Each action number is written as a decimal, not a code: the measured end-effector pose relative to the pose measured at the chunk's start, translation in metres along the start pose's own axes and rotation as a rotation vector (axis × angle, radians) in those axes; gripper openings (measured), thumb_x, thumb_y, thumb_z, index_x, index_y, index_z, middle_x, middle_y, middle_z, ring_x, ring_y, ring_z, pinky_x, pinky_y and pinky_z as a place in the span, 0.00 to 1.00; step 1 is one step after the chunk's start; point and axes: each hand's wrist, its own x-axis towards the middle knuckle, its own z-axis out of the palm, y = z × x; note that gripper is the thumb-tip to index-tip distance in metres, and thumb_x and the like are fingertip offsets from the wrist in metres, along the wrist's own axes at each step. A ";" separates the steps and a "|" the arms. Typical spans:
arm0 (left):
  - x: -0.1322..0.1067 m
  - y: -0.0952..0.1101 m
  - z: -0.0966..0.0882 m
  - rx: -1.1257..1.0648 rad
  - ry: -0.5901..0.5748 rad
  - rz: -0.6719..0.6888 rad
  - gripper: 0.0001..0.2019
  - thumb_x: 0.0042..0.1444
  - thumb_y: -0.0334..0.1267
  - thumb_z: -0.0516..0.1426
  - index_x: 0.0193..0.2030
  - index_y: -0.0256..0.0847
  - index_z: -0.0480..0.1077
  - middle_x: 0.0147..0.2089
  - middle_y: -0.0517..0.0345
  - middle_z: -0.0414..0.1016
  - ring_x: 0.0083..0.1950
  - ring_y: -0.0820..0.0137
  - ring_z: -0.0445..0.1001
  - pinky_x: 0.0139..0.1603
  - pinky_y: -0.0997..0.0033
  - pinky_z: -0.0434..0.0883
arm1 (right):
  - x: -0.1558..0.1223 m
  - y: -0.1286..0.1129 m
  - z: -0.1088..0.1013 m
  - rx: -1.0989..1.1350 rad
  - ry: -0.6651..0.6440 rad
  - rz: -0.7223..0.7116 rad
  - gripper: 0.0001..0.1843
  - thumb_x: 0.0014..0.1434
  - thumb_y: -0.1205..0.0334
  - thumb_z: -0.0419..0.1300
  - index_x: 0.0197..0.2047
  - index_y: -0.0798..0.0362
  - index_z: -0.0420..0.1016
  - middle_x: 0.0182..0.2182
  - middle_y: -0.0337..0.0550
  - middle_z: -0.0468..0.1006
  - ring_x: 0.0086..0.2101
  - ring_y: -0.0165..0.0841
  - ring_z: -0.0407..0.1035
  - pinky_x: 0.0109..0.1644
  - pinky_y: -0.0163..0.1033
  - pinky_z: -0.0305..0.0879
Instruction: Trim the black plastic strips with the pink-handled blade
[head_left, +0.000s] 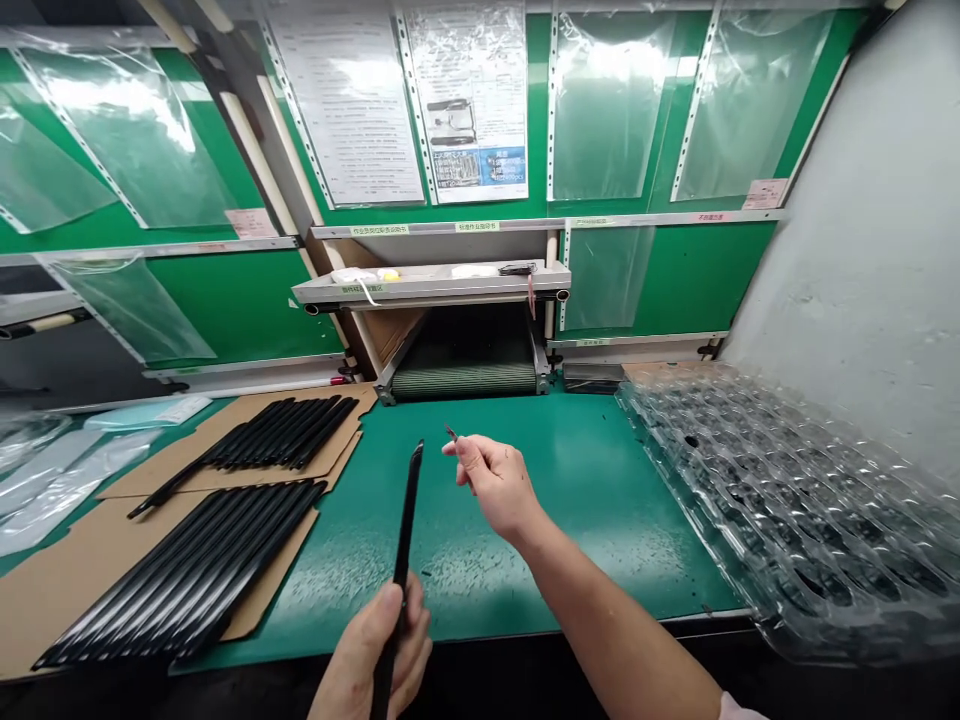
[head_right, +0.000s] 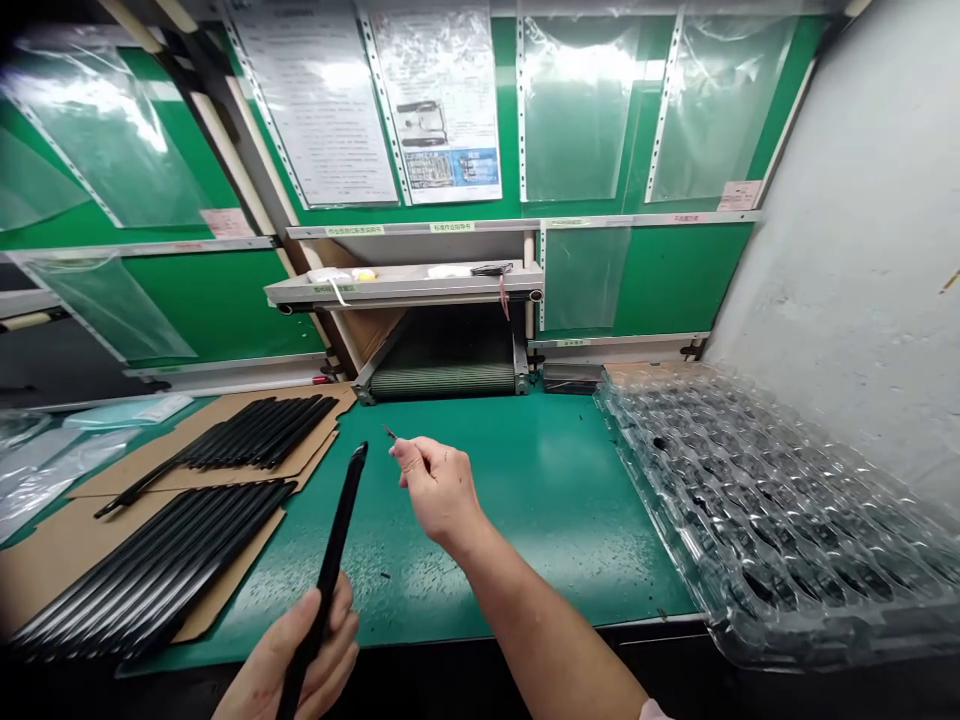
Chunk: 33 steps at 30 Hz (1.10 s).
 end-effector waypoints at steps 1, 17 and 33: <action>0.001 -0.001 -0.002 0.059 -0.019 0.005 0.22 0.53 0.57 0.62 0.27 0.43 0.60 0.20 0.71 0.42 0.20 0.79 0.35 0.19 0.78 0.42 | -0.002 -0.001 0.000 0.040 -0.043 0.017 0.28 0.68 0.40 0.49 0.34 0.53 0.77 0.22 0.35 0.68 0.22 0.26 0.59 0.26 0.33 0.55; 0.024 0.025 -0.054 1.371 -0.112 0.904 0.10 0.51 0.29 0.60 0.21 0.42 0.68 0.19 0.61 0.67 0.20 0.72 0.63 0.25 0.71 0.53 | -0.061 -0.034 -0.014 -0.301 -0.621 -0.288 0.24 0.55 0.36 0.64 0.37 0.49 0.68 0.32 0.34 0.73 0.31 0.30 0.68 0.33 0.34 0.58; 0.017 0.014 -0.057 1.172 0.083 0.908 0.14 0.40 0.28 0.64 0.17 0.43 0.61 0.16 0.65 0.57 0.19 0.74 0.53 0.24 0.71 0.48 | -0.078 -0.020 0.007 -0.400 -0.394 -0.455 0.34 0.66 0.31 0.40 0.23 0.51 0.54 0.20 0.33 0.60 0.22 0.27 0.55 0.27 0.38 0.43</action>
